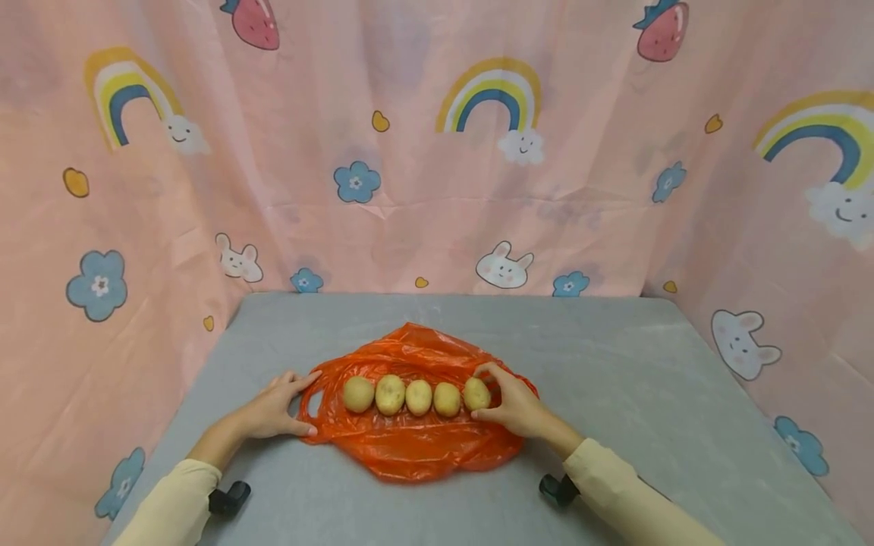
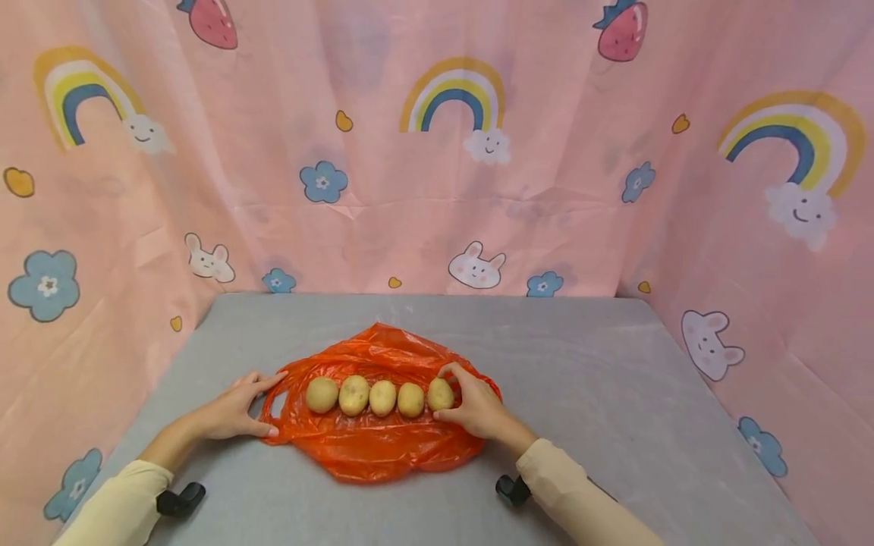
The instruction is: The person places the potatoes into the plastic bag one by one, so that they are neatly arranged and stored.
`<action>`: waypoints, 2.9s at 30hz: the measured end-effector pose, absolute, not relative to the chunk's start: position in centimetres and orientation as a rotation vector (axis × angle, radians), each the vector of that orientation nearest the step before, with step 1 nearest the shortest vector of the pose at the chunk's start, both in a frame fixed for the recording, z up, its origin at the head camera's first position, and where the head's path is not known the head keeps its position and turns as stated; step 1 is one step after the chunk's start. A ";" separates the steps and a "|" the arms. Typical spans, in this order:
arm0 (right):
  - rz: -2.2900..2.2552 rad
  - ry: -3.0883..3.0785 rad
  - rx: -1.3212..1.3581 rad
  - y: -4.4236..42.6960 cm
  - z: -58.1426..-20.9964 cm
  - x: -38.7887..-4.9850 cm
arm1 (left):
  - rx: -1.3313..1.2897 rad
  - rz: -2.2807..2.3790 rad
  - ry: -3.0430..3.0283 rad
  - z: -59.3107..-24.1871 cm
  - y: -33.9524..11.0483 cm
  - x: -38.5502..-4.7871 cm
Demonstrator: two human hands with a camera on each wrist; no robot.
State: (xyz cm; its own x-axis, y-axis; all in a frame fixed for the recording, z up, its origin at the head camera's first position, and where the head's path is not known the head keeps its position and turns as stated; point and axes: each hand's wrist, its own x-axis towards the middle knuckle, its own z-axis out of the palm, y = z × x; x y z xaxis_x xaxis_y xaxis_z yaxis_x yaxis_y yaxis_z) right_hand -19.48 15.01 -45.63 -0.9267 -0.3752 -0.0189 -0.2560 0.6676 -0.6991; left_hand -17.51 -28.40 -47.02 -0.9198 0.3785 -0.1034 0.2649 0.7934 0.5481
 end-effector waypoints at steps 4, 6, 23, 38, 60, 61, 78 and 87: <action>-1.074 2.719 -0.538 15.1 -45.8 -19.4 | 0.491 0.790 2.774 -47.3 -28.5 -17.5; -1.066 2.714 -0.547 15.1 -45.9 -19.3 | 0.473 0.788 2.769 -47.4 -28.5 -17.5; -1.034 2.650 -0.709 15.4 -46.0 -19.9 | 0.484 0.809 2.778 -47.5 -28.6 -17.4; -1.040 2.626 -0.728 15.5 -45.7 -20.3 | 0.473 0.804 2.785 -47.1 -28.6 -17.7; -1.040 2.605 -0.750 16.0 -46.2 -20.2 | 0.452 0.810 2.789 -47.6 -28.8 -17.4; -1.045 2.601 -0.749 16.1 -46.2 -20.2 | 0.455 0.810 2.789 -47.6 -28.8 -17.5; -1.186 2.594 -0.638 16.4 -45.9 -20.1 | 0.448 0.820 2.806 -47.4 -28.7 -17.6; -1.315 2.515 -0.614 16.8 -45.1 -20.0 | 0.433 0.850 2.776 -46.9 -28.8 -17.4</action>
State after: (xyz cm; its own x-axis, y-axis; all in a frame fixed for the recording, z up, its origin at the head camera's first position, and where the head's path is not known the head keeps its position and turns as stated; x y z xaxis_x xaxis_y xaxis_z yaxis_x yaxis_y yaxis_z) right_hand -20.04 16.77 -45.10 -0.8837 -0.4677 -0.0151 -0.2544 0.5072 -0.8234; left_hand -17.44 -28.76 -46.93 -0.9358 0.3353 -0.1089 0.2168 0.7909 0.5723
